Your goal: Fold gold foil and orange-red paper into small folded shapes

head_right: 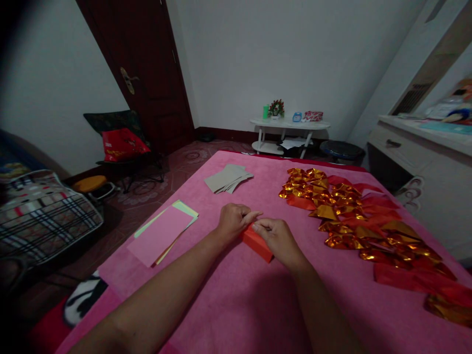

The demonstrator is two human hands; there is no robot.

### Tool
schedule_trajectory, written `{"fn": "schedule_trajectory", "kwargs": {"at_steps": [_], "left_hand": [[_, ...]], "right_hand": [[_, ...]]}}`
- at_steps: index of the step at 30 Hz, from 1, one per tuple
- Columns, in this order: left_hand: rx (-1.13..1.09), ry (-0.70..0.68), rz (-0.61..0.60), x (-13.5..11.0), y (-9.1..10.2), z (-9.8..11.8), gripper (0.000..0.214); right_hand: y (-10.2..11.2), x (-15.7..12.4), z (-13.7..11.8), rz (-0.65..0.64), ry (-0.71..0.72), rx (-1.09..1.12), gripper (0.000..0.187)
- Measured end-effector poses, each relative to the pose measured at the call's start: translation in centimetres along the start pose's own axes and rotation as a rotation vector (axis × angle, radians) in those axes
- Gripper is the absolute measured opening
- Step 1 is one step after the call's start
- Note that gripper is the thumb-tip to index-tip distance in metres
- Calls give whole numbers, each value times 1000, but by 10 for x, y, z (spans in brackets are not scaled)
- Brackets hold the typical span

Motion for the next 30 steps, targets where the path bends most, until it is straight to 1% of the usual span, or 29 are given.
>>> {"fn": "schedule_trajectory", "kwargs": {"at_steps": [3,5,10,13,16,18,20,22,23,24,26,27,28,29,30], "left_hand": [[8,75,90,2,12,-13,58],[11,111,124,2,17,-19,59],[-55,173,125,2,13,-22,58],[-103,217,150,1,12,-24,60],[-188,250,169,2,13,-35,61],[-242,277,227,2,22,-48,60],[-275,307,343,1,39,-60,60],[-312,300,402,1,48,-60,57],[-336,275,391,2,47,-54,55],[-346,230,339,4,42,-43,52],[-289,79,129,8,18,-7,47],[-221,12,10,7,3,10,45],[-147,-31,-87,3,-11,22,43],[-65,-49,-149,0,-22,30,44],[13,-40,-178,-3,-28,32,46]], "right_hand": [[9,-1,1,45,-3,16,27],[15,-2,1,67,-5,15,26],[20,-2,3,59,0,-65,27],[22,-2,3,55,8,-97,30],[25,-1,5,41,1,-93,32],[29,-2,10,28,-19,-72,33],[34,-3,17,10,-45,-28,33],[35,-3,22,-16,-65,16,34],[33,-3,24,-30,-70,26,34],[30,-3,24,-46,-74,30,35],[21,-2,22,-74,-72,30,33],[16,-1,19,-90,-58,36,31],[11,-1,16,-108,-37,45,28],[6,-1,12,-128,-16,59,26],[2,-1,9,-146,2,74,24]]}}
Point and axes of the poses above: each hand's wrist, its own x-axis towards the middle knuckle, its own y-axis out of the back of the hand, z = x × y, the point moved 10 cm from there along x, towards the middle knuckle, and after that the axes turned 12 degrees about -x, right-handed, at the moved point
